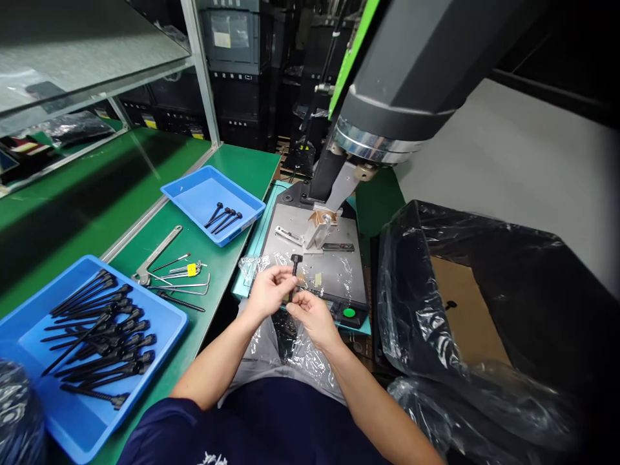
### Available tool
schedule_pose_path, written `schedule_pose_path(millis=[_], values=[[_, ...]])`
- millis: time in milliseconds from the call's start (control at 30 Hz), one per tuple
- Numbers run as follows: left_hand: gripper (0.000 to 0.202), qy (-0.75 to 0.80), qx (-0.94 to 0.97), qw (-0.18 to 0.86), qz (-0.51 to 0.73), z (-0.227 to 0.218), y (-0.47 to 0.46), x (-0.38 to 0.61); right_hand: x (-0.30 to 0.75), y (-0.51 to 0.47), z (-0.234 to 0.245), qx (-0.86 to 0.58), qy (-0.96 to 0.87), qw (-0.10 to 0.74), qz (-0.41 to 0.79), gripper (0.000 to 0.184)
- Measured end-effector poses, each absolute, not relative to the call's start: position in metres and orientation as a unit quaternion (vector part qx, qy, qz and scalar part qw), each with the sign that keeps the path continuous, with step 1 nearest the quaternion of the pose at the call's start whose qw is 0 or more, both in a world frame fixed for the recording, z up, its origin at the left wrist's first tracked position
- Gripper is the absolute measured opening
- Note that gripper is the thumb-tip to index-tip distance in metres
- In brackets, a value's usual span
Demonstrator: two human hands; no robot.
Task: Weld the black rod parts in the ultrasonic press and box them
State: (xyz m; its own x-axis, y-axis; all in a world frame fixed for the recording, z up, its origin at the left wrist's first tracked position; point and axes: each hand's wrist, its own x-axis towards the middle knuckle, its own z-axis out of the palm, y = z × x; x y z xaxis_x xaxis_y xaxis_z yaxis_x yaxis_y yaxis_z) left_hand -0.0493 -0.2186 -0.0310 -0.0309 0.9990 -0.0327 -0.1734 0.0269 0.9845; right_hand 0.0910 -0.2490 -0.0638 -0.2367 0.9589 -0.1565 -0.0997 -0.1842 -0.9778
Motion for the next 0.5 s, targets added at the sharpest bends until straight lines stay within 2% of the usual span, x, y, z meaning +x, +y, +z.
schedule_pose_path(millis=[133, 233, 333, 433, 500], values=[[0.033, 0.593, 0.489, 0.332, 0.547, -0.017, -0.153, -0.113, 0.104, -0.25, -0.06, -0.462, -0.48, 0.4, 0.629, 0.041], [0.024, 0.722, 0.515, 0.181, 0.425, -0.007, -0.095, -0.173, 0.131, -0.253, -0.055, -0.476, -0.489, 0.393, 0.616, 0.039], [0.018, 0.796, 0.507, 0.149, 0.295, -0.005, -0.051, -0.215, 0.172, -0.257, -0.048, -0.52, -0.485, 0.408, 0.573, 0.039], [0.008, 0.804, 0.51, 0.155, 0.262, -0.007, -0.028, -0.233, 0.217, -0.266, -0.045, -0.581, -0.44, 0.44, 0.525, 0.045], [0.009, 0.806, 0.513, 0.154, 0.251, -0.007, -0.022, -0.237, 0.25, -0.274, -0.051, -0.622, -0.416, 0.462, 0.476, 0.05]])
